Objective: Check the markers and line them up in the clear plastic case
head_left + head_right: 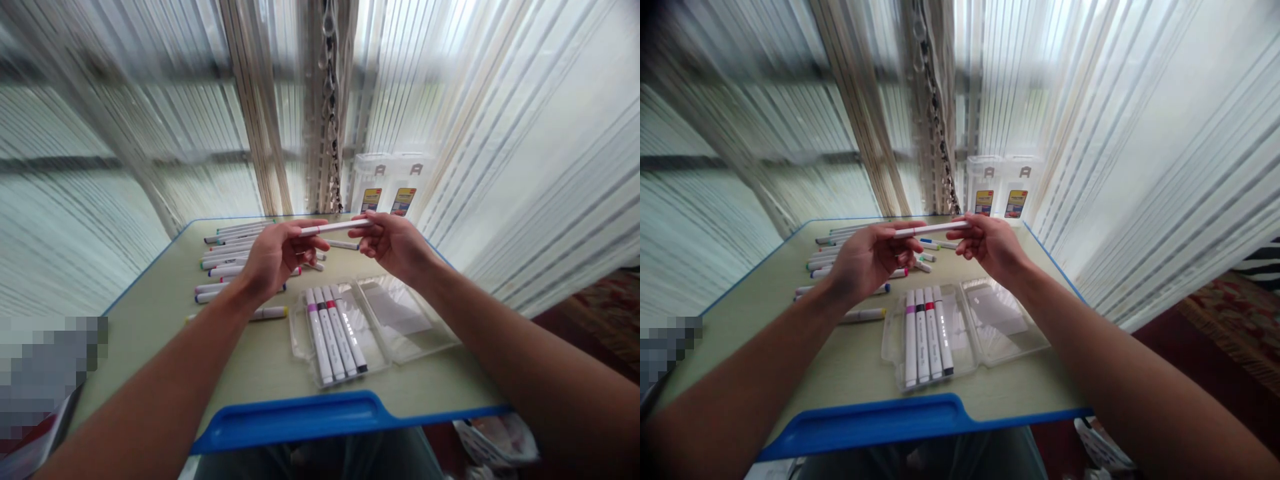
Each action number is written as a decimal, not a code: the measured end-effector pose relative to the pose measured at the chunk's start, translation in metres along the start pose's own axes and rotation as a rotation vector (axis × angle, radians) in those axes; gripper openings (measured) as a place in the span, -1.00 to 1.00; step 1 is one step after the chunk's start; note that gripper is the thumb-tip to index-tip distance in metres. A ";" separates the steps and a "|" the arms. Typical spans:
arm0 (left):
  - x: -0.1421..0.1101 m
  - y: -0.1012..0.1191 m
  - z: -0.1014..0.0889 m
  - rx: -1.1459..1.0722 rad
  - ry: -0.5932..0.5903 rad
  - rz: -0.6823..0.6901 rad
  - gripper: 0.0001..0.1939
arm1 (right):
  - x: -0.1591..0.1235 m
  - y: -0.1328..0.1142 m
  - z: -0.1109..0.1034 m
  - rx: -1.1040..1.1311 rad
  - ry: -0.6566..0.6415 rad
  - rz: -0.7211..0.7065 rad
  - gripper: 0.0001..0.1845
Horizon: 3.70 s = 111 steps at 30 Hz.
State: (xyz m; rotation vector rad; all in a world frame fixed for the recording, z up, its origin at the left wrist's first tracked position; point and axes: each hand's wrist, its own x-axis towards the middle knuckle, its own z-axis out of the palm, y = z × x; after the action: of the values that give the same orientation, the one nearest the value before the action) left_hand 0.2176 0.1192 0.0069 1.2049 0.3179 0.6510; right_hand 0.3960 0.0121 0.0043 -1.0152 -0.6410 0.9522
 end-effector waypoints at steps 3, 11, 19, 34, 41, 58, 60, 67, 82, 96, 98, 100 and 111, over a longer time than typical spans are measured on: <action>0.000 -0.002 0.000 0.011 0.002 0.005 -0.60 | 0.000 0.001 -0.001 -0.014 0.000 -0.012 -0.78; -0.001 -0.003 -0.001 -0.015 -0.031 0.006 -0.66 | 0.001 0.000 -0.003 -0.039 -0.003 -0.078 -0.78; -0.007 0.000 -0.001 0.051 -0.165 0.087 -0.69 | 0.004 0.000 -0.005 -0.009 0.070 -0.057 -0.79; 0.005 -0.014 -0.010 0.289 0.032 0.119 -0.68 | -0.003 0.008 -0.001 -0.195 -0.012 -0.245 -0.82; 0.002 -0.014 -0.007 0.417 0.075 0.181 -0.75 | -0.003 0.018 -0.004 -0.344 -0.113 -0.328 -0.78; 0.001 -0.025 0.003 0.681 -0.061 0.311 -0.75 | -0.009 0.016 -0.007 -1.051 -0.011 -0.692 -0.72; 0.000 -0.026 0.005 0.667 -0.061 0.313 -0.76 | -0.010 0.015 -0.006 -1.058 -0.006 -0.672 -0.70; -0.001 -0.029 0.006 0.613 -0.079 0.335 -0.78 | -0.011 0.016 -0.006 -1.034 -0.018 -0.611 -0.67; 0.005 -0.032 0.006 0.476 -0.048 0.335 -0.78 | -0.012 0.012 0.000 -0.992 -0.044 -0.625 -0.77; 0.002 -0.022 0.009 0.339 0.052 0.181 -0.86 | -0.010 0.012 0.000 -0.818 -0.060 -0.512 -0.77; 0.003 -0.022 0.007 0.297 0.076 0.182 -0.87 | -0.008 0.013 -0.003 -0.761 -0.070 -0.489 -0.75; 0.004 -0.022 0.005 0.268 0.099 0.186 -0.88 | -0.007 0.014 -0.004 -0.709 -0.082 -0.467 -0.74; 0.007 -0.020 0.002 0.138 0.175 0.184 -0.86 | -0.008 0.012 0.001 -0.409 -0.119 -0.326 -0.80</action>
State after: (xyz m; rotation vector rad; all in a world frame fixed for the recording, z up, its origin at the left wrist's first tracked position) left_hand 0.2297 0.1177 -0.0107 1.3219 0.4062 0.9093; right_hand 0.3871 0.0079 -0.0064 -1.1713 -1.0954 0.6072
